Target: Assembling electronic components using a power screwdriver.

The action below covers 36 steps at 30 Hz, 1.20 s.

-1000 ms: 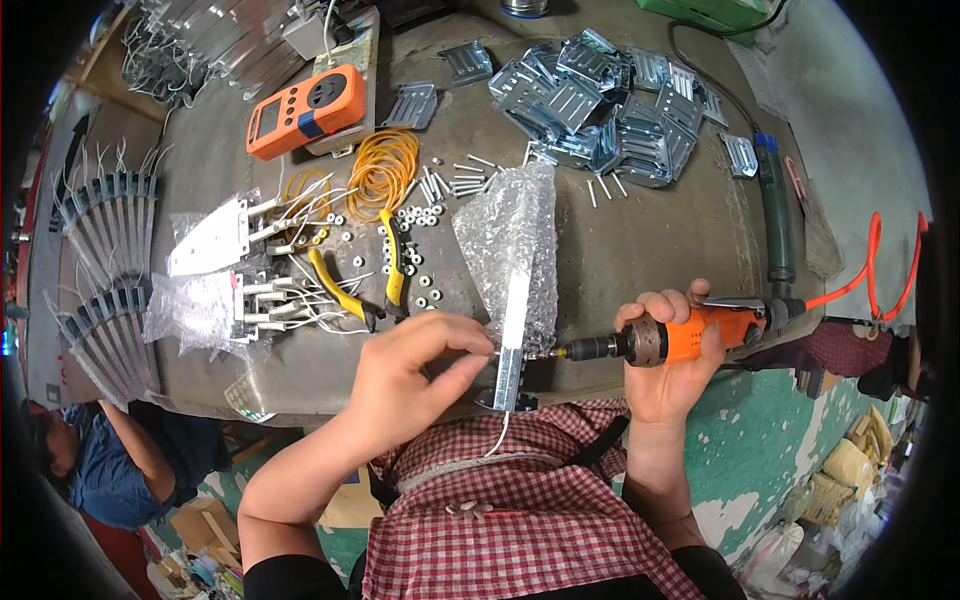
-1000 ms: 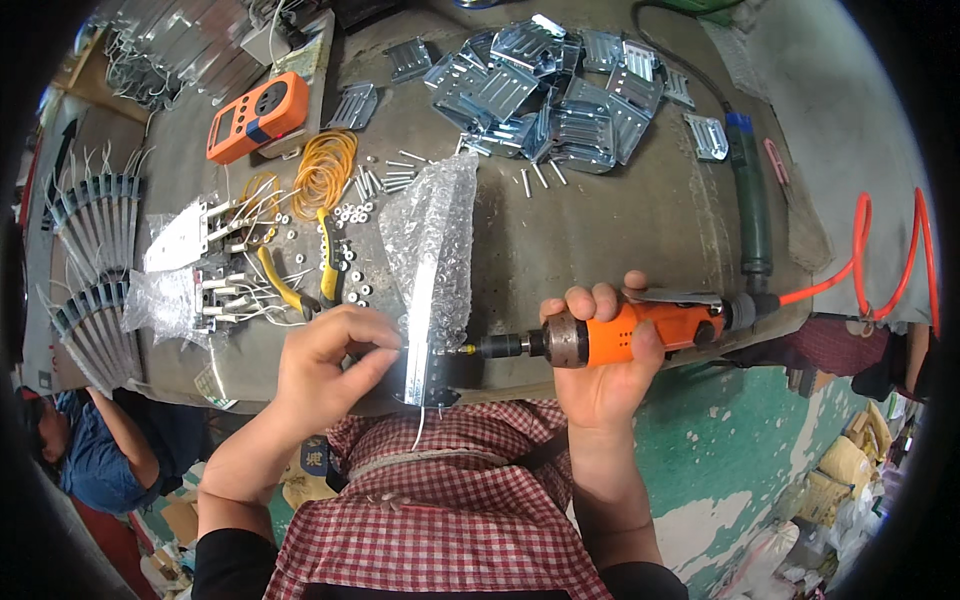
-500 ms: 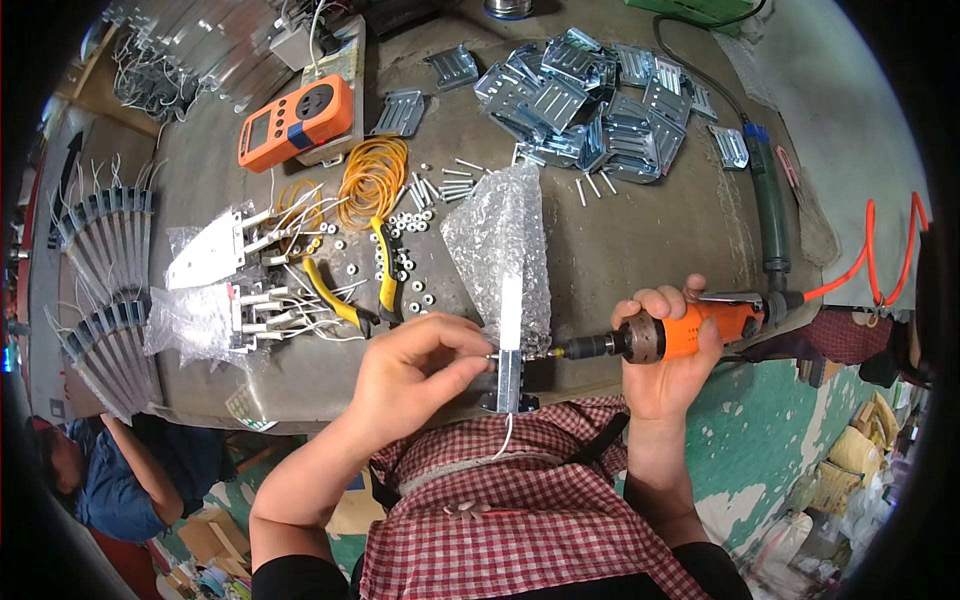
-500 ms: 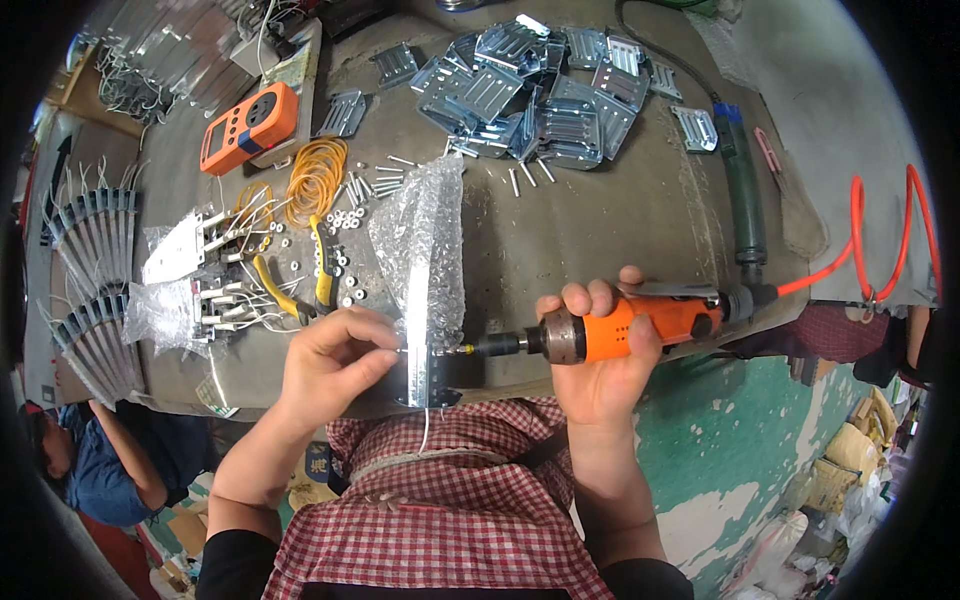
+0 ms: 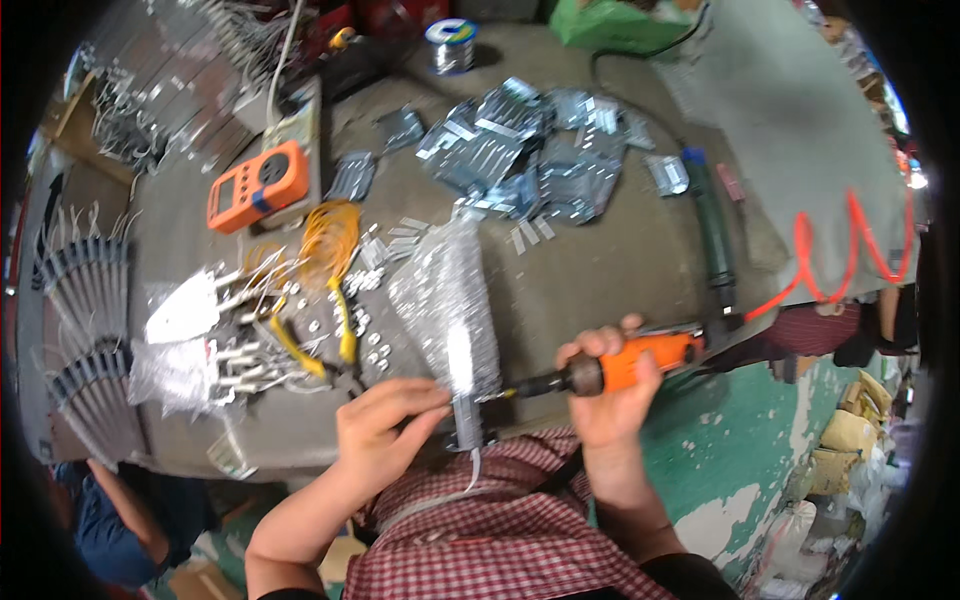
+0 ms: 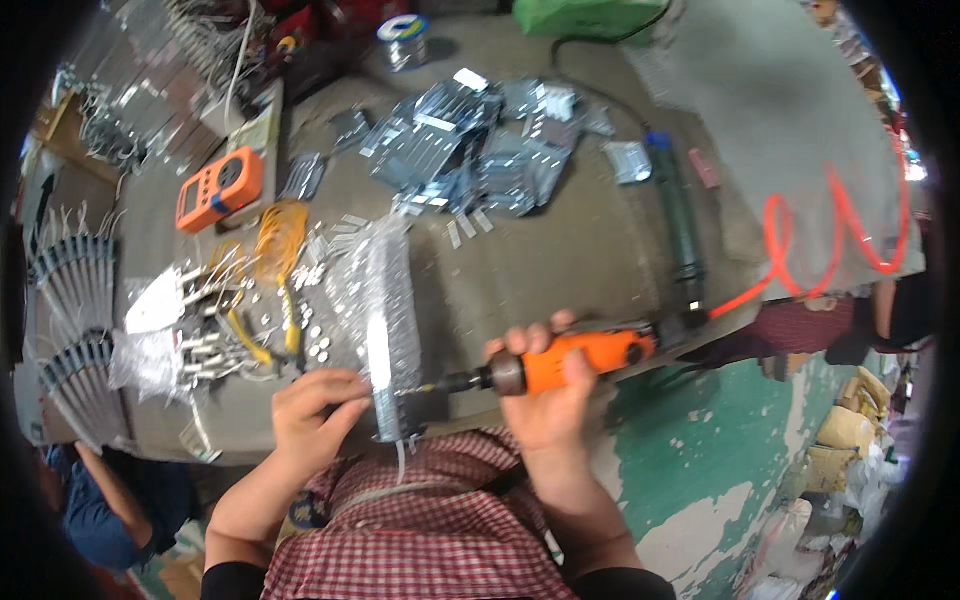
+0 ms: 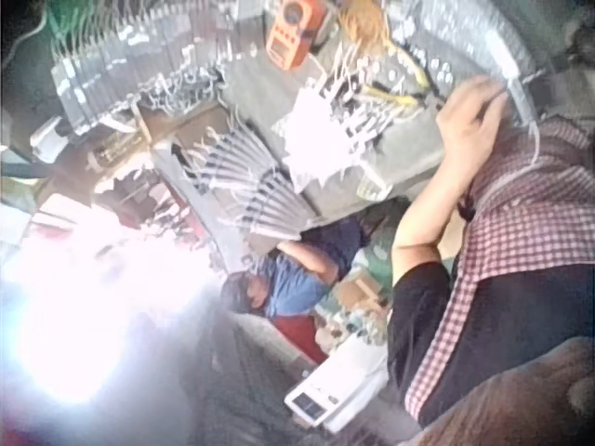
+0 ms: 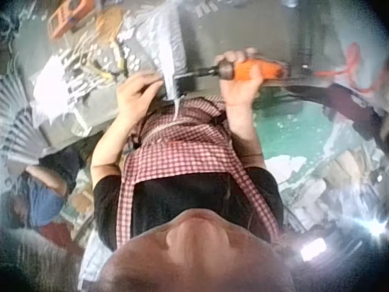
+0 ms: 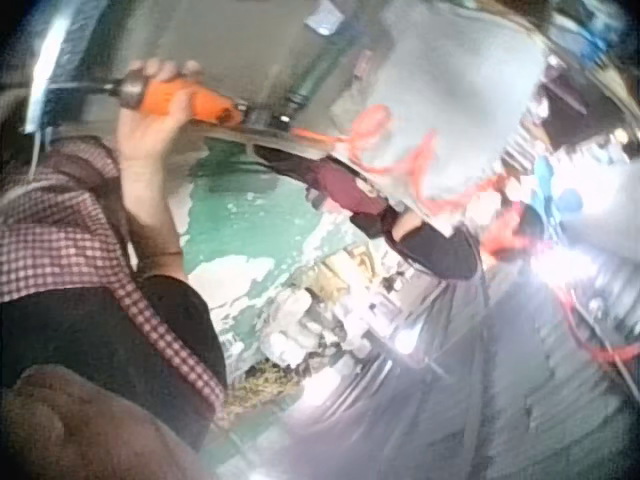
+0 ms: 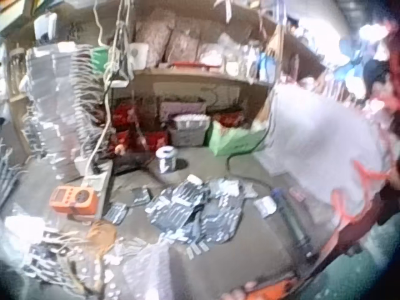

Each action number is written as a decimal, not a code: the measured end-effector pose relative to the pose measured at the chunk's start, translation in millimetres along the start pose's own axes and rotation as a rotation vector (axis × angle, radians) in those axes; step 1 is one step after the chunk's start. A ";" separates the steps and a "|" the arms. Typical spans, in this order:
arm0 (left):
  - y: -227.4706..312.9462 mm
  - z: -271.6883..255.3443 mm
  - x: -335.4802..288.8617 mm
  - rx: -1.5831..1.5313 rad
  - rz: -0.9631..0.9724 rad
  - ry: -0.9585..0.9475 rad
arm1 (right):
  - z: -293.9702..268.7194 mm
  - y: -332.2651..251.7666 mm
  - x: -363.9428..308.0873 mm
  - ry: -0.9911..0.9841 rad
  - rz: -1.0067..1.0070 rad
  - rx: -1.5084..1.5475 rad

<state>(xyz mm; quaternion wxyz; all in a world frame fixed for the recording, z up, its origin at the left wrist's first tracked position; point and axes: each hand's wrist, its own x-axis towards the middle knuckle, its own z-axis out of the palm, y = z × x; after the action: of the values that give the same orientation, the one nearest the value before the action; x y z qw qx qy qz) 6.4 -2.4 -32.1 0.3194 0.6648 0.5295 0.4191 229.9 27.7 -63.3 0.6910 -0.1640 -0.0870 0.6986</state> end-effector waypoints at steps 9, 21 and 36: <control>7.6 -5.0 5.9 0.059 -0.032 -0.094 | -0.4 -0.4 -5.2 -0.037 -0.007 0.007; 10.7 -14.2 27.8 -0.041 -0.179 -0.632 | -8.1 2.1 -0.6 -0.082 0.031 0.131; 11.9 -18.5 27.4 0.006 -0.222 -0.627 | -2.3 5.9 4.7 -0.074 0.066 0.106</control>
<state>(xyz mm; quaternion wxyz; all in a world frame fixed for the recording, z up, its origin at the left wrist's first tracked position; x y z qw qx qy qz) -2.6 21.0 -7.5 0.5086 0.7006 0.4758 0.1552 225.2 32.0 -68.1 0.6716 -0.1041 -0.0700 0.7302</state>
